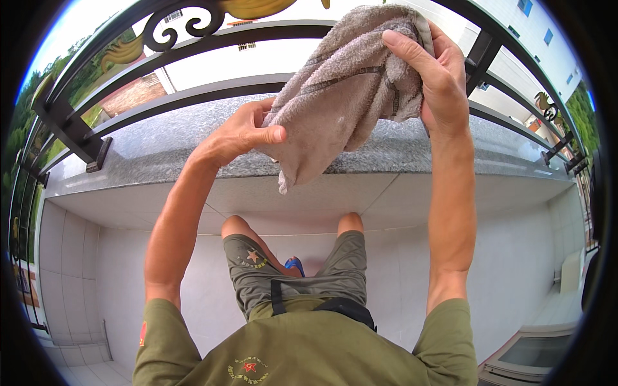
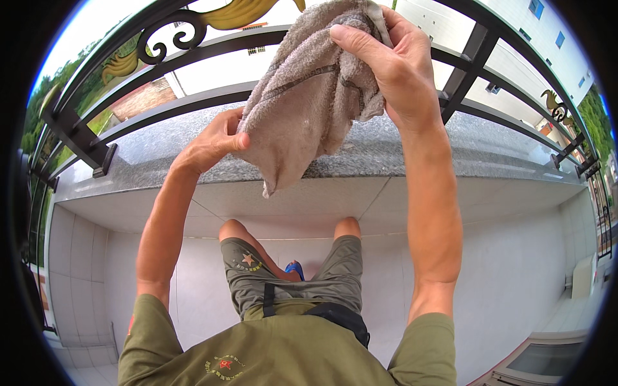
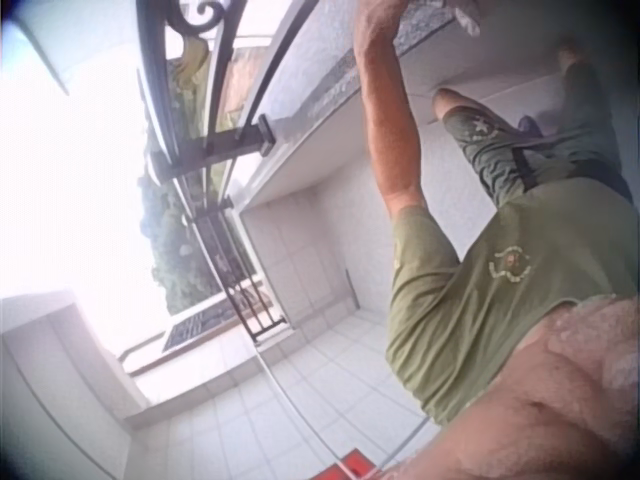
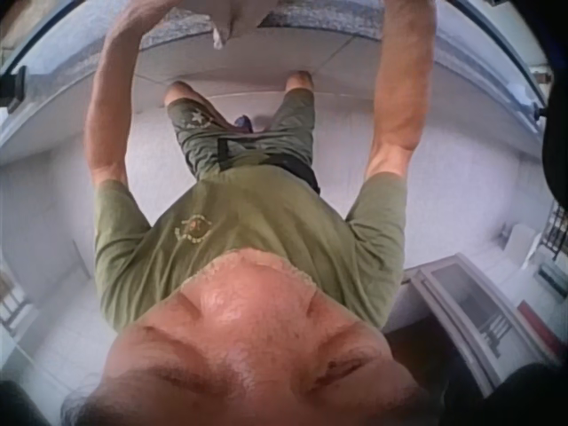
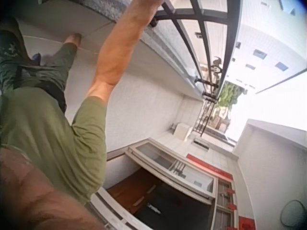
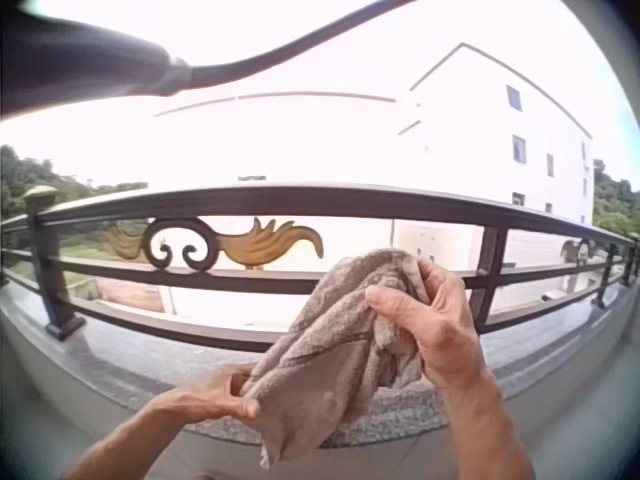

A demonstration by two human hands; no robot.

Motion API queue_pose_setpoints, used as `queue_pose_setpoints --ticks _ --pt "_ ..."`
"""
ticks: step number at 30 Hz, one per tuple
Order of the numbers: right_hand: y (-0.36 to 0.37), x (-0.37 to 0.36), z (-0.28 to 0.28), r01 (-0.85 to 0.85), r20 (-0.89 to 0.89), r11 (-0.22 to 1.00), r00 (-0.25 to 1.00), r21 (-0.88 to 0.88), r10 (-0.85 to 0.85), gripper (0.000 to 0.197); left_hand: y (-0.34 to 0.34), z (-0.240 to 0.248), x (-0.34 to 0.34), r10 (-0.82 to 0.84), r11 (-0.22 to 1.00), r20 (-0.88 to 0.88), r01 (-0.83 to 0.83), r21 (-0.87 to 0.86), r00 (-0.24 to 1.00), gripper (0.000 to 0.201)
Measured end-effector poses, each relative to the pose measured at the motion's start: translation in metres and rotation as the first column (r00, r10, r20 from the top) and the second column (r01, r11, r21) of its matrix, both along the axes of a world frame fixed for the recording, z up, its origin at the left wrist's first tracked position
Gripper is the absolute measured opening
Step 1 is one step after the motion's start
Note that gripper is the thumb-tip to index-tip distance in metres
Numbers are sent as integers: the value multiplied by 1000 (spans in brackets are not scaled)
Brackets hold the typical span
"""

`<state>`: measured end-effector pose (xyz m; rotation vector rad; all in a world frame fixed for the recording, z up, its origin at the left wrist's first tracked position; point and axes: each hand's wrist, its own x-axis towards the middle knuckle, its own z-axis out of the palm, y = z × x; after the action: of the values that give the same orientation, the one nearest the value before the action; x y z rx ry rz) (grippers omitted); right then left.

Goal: The person wipes a balcony stone ledge and metal railing with a cloth, moving along the length of the railing and cleaning both the horizontal surface and vertical bars. The person adjusts the cloth and continues wiping different sections of the railing throughout the clip.

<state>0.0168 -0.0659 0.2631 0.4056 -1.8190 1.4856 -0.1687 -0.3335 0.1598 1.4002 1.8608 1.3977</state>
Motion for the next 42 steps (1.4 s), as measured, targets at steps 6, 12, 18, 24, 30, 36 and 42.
queue_pose_setpoints --ticks 6,12,18,24,30,36,42 --pt "-12 2 29 -107 -109 968 990 -225 84 28 2 -30 17 -66 985 279 107 -133 958 74" --pt "-1 -10 3 -217 95 963 968 -160 234 76 -9 -26 32 -10 994 486 -44 100 874 128" --pt "-28 -40 -10 -161 203 975 971 156 128 87 28 -54 60 77 994 253 -53 -99 964 75" --pt "-14 -40 -65 112 535 850 733 515 -421 81 12 -18 55 13 950 669 -219 225 743 55" --pt "-40 -26 -129 -221 533 972 814 -83 231 63 2 4 45 63 968 532 -182 174 845 66" --pt "-19 -13 -97 -6 250 900 960 -435 126 29 -32 37 25 209 970 231 -232 76 950 65" --pt "3 26 -58 215 110 934 975 -285 -191 24 -74 44 -20 295 952 66 -288 -103 953 69"
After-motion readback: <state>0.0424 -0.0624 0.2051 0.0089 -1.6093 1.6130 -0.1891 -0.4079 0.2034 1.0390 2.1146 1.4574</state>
